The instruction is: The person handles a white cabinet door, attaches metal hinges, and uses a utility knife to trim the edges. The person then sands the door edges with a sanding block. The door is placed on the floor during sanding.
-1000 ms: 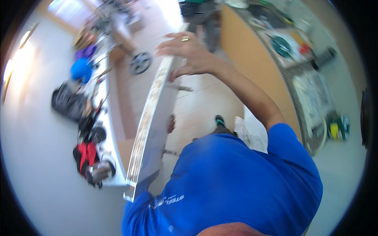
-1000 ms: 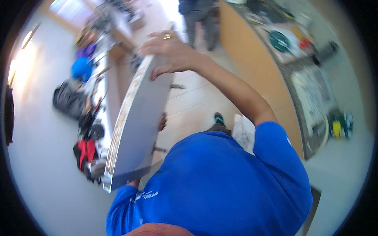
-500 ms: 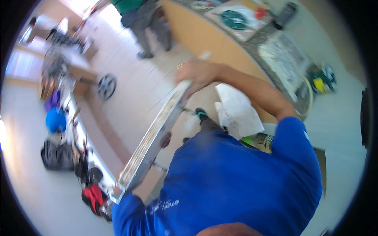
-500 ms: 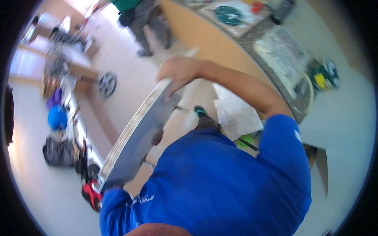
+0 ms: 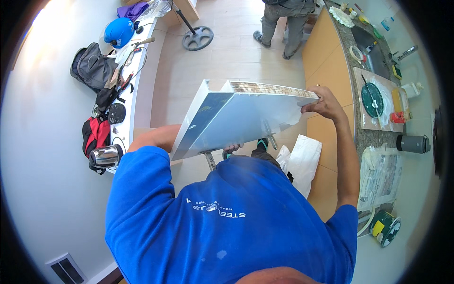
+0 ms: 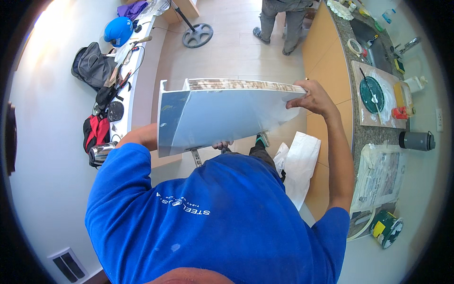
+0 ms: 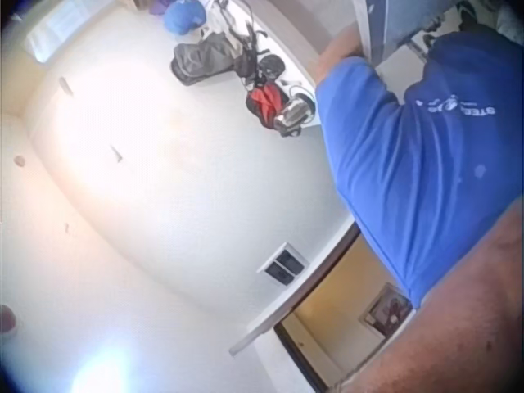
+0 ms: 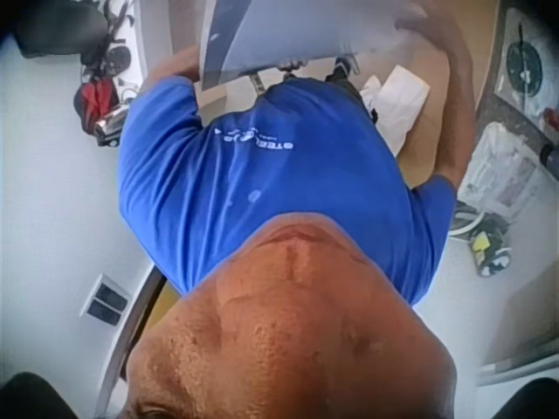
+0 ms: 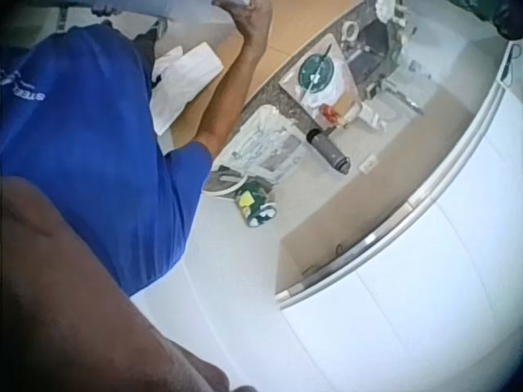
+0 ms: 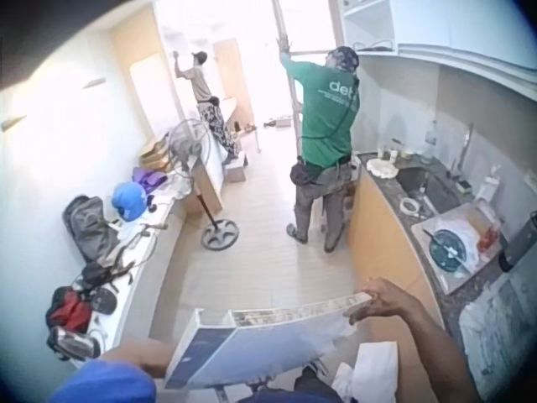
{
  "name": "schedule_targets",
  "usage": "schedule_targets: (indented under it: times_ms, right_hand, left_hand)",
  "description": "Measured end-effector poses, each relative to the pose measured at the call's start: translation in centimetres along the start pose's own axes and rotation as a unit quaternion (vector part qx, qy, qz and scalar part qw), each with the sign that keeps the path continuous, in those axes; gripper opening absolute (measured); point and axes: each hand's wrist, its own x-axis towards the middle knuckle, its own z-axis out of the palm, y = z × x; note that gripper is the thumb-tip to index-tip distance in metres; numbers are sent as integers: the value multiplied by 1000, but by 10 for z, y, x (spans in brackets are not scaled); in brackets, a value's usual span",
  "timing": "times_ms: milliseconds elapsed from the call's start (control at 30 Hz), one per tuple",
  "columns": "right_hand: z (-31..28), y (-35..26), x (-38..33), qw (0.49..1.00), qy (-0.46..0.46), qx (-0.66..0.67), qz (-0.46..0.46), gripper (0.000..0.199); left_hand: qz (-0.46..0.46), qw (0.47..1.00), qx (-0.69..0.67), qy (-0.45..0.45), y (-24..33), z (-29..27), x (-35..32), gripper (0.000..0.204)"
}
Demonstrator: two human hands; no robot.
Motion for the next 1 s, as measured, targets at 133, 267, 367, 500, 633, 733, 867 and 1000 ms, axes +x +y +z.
schedule_targets:
  times_ms: [133,267,367,500,633,733,867,1000]
  right_hand:
    - [4,23,23,999,-18,49,-15,44]
    - [16,35,40,996,-29,-29,-73,41]
    - [20,41,32,995,-64,9,-73,47]
    - [19,-12,15,962,-82,-93,-243,48]
    - [34,-63,-1,935,-137,-154,-289,47]
    - [45,-86,-9,913,-128,-201,-330,47]
    - [61,-128,-17,908,-112,-239,-326,46]
    - [92,-126,-19,952,-83,-190,-225,40]
  left_hand:
    - [-7,1000,-8,10,-6,8,-1,64]
    - [-9,1000,-14,14,-21,9,-7,65]
    - [-12,999,28,-11,-20,22,2,66]
    - [-18,995,92,-41,-32,46,14,66]
    - [-30,990,125,-62,-42,24,-5,67]
    - [-54,981,139,-123,-32,4,-28,70]
    - [-90,953,148,-247,-11,-55,-75,75]
    - [-79,973,200,-84,-2,-163,-130,69]
